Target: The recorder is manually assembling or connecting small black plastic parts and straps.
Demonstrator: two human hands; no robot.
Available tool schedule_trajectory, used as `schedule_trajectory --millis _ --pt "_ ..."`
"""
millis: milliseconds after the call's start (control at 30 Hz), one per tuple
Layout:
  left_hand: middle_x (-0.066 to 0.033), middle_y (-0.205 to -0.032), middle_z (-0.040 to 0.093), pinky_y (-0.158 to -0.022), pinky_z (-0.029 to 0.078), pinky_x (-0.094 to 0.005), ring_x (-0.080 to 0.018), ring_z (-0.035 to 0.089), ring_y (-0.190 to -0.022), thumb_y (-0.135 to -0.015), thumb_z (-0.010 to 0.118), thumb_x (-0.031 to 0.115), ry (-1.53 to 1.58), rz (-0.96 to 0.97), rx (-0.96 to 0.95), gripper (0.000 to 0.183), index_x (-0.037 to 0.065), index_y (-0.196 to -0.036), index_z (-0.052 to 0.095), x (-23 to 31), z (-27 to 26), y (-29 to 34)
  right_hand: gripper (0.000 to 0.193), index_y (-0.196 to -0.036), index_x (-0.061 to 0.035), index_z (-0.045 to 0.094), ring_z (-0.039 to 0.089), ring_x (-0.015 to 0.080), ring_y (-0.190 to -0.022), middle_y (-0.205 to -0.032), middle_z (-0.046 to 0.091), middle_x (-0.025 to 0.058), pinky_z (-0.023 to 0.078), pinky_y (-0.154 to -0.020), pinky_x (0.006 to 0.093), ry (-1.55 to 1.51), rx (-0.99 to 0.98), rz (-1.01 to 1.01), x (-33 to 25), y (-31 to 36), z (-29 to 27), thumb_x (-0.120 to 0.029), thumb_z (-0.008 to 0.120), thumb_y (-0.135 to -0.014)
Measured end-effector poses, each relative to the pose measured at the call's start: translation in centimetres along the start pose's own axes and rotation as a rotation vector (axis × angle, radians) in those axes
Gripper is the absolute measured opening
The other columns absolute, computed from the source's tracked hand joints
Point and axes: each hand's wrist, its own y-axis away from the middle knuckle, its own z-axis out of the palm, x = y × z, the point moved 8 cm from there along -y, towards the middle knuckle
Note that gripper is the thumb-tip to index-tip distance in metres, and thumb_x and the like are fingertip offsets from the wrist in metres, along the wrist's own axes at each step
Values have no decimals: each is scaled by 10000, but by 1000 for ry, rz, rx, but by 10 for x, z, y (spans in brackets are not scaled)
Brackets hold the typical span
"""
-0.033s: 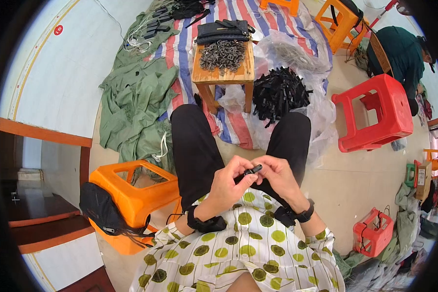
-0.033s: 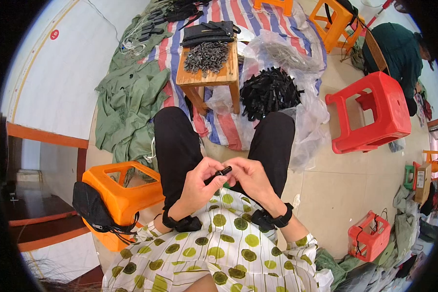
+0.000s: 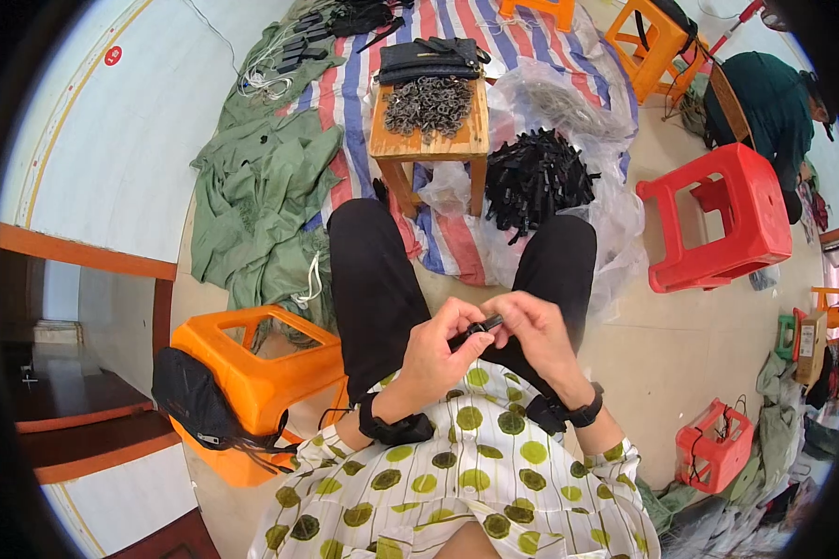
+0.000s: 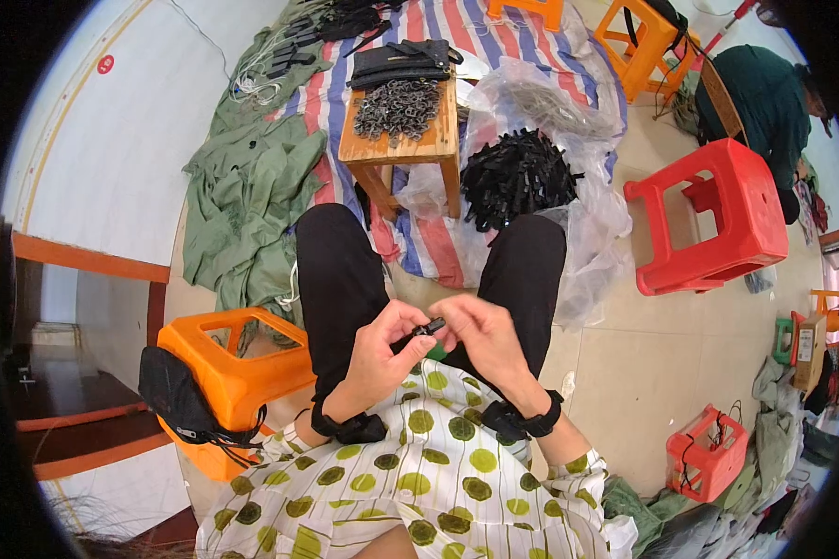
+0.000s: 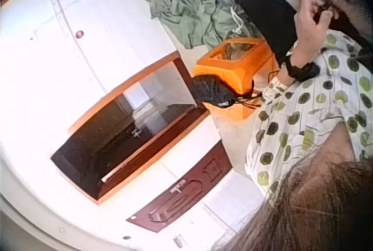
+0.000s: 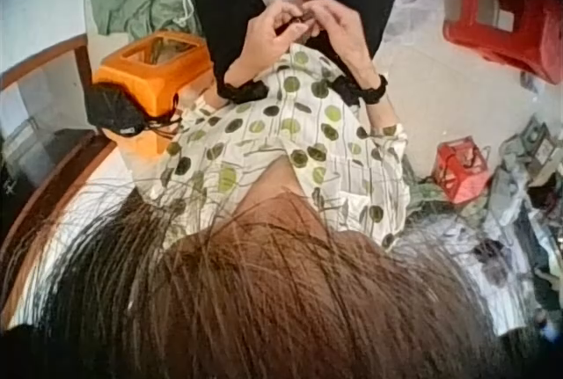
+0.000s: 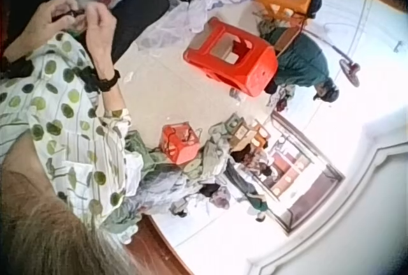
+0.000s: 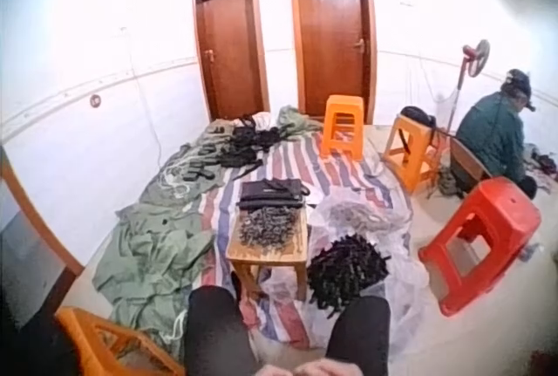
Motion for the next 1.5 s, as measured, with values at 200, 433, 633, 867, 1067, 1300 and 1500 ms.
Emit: schedule_trajectory --millis 200,433,633,867,1067,1300,1500 --pt "-40 -712 577 -601 461 -224 -64 530 -643 -759 707 85 -293 99 95 243 10 -910 533 14 -6 -2 166 -797 8 611 521 46 -628 -696 596 11 418 -554 206 303 13 -135 -28 7 4 -147 643 -848" --pt "-44 -608 554 -476 428 -232 -111 537 -509 -702 728 78 -383 285 179 217 39 -817 548 31 -7 -1 185 -769 0 597 490 37 -586 -632 555 -9 394 -526 199 211 8 -73 -19 7 8 -155 626 -865" --pt "-16 -535 526 -429 399 -227 -104 522 -430 -654 720 60 -456 360 271 207 62 -741 532 42 -11 3 209 -765 -13 581 469 23 -563 -628 543 -27 372 -498 186 160 76 -78 -26 7 3 -185 617 -880" --pt "-17 -562 537 -425 399 -234 -106 515 -424 -634 680 20 -495 475 322 188 64 -753 542 50 -13 4 210 -765 -27 592 474 16 -526 -609 554 -29 372 -481 173 57 50 -7 -18 3 4 -199 611 -885" --pt "-46 -621 567 -455 430 -243 -125 563 -501 -654 714 56 -416 371 228 234 42 -824 555 35 -12 -3 191 -780 -30 594 473 11 -530 -621 575 -21 373 -481 166 -36 37 -13 -19 -2 1 -191 613 -882" --pt "-54 -673 588 -448 446 -258 -168 578 -498 -682 780 195 -399 395 194 306 55 -810 541 38 -10 -3 232 -742 -25 578 436 17 -547 -609 536 -33 335 -475 190 160 -38 -6 -26 2 2 -193 574 -902" --pt "-38 -622 579 -428 436 -249 -146 575 -489 -692 740 112 -383 380 123 227 68 -761 529 43 -4 -2 350 -611 -25 536 364 23 -522 -536 454 -30 277 -457 211 287 -74 -109 -33 13 10 -199 544 -915"
